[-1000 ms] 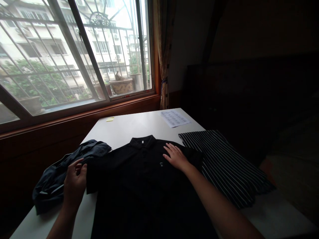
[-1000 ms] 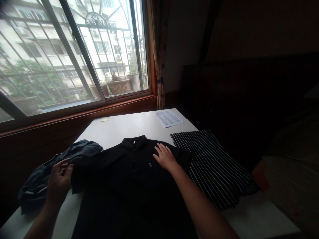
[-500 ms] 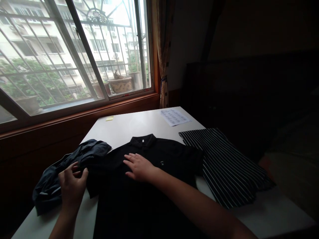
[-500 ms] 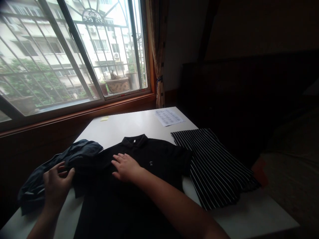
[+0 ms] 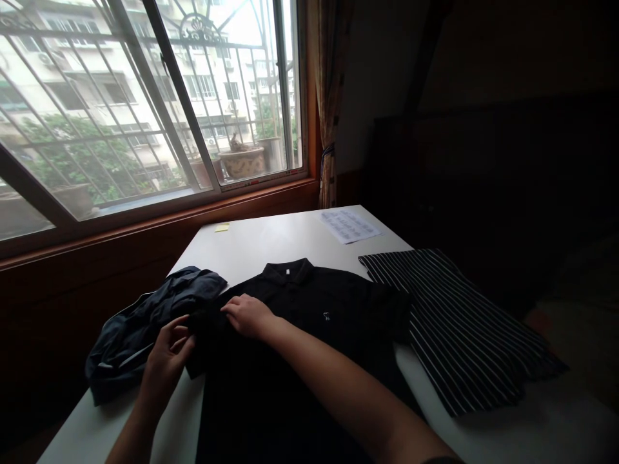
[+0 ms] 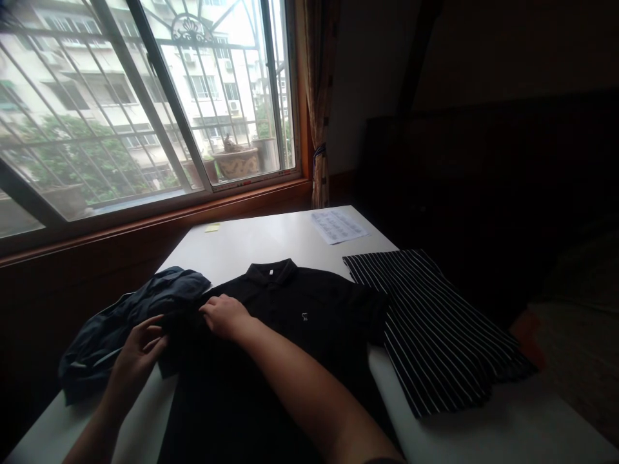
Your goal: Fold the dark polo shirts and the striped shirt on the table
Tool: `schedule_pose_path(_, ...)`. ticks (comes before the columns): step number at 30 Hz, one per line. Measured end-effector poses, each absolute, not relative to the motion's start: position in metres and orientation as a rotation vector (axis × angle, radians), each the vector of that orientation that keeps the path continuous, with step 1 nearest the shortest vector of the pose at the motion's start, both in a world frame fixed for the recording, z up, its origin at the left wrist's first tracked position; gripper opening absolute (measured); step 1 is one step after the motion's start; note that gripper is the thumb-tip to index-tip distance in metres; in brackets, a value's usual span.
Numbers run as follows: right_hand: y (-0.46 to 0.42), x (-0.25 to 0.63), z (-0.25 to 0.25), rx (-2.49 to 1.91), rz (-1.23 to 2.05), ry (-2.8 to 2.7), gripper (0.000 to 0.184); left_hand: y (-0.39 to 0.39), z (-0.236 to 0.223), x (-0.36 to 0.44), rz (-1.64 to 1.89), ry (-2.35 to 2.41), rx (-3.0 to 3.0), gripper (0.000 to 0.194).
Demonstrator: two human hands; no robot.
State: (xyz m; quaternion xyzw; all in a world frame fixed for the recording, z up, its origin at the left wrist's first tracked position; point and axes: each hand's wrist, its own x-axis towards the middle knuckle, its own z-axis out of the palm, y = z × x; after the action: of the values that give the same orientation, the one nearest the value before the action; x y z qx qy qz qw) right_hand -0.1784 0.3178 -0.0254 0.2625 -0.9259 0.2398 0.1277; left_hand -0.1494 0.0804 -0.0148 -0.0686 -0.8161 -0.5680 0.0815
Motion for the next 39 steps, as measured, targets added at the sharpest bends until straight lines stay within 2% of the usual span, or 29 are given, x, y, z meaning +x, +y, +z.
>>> schedule_pose_path(2, 0.316, -0.186, -0.022, 0.706, 0.762, -2.667, 0.037, 0.080, -0.018, -0.146, -1.763, -2.389, -0.315, 0.062)
schedule_pose_path(6, 0.307, -0.197, -0.016, 0.854, 0.931, -2.591, 0.064, 0.075, -0.023, -0.144, -1.700, -2.386, -0.532, 0.051)
schedule_pose_path(8, 0.301, -0.199, -0.014, 0.971, 0.978, -2.596, 0.058, 0.073, -0.023, -0.143, -1.614, -2.427, -0.583, 0.045)
schedule_pose_path(11, 0.297, -0.200, -0.012, 0.990, 0.989, -2.617, 0.027, 0.074, -0.023, -0.143, -1.533, -2.433, -0.589, 0.041)
schedule_pose_path(13, 0.297, -0.199, -0.012, 0.912, 1.008, -2.603, 0.017, 0.077, -0.028, -0.144, -1.502, -2.400, -0.559, 0.047)
schedule_pose_path(18, 0.300, -0.198, -0.014, 0.725, 1.105, -2.537, 0.020, 0.081, -0.043, -0.151, -1.313, -2.435, -0.455, 0.077)
schedule_pose_path(24, 0.289, -0.193, -0.014, 0.591, 1.226, -2.463, 0.015, 0.073, -0.024, -0.157, -1.109, -2.551, -0.300, 0.040)
schedule_pose_path(31, 0.285, -0.173, -0.028, 0.556, 1.210, -2.470, 0.040, 0.076, -0.003, -0.167, -0.817, -2.697, -0.135, 0.034)
schedule_pose_path(36, 0.285, -0.156, -0.040, 0.515, 0.922, -2.600, 0.025, 0.078, -0.011, -0.168, -0.694, -2.795, -0.002, 0.037)
schedule_pose_path(39, 0.283, -0.146, -0.048, 0.659, 0.726, -2.697, 0.033, 0.074, -0.019, -0.169, -0.691, -2.790, 0.017, 0.042)
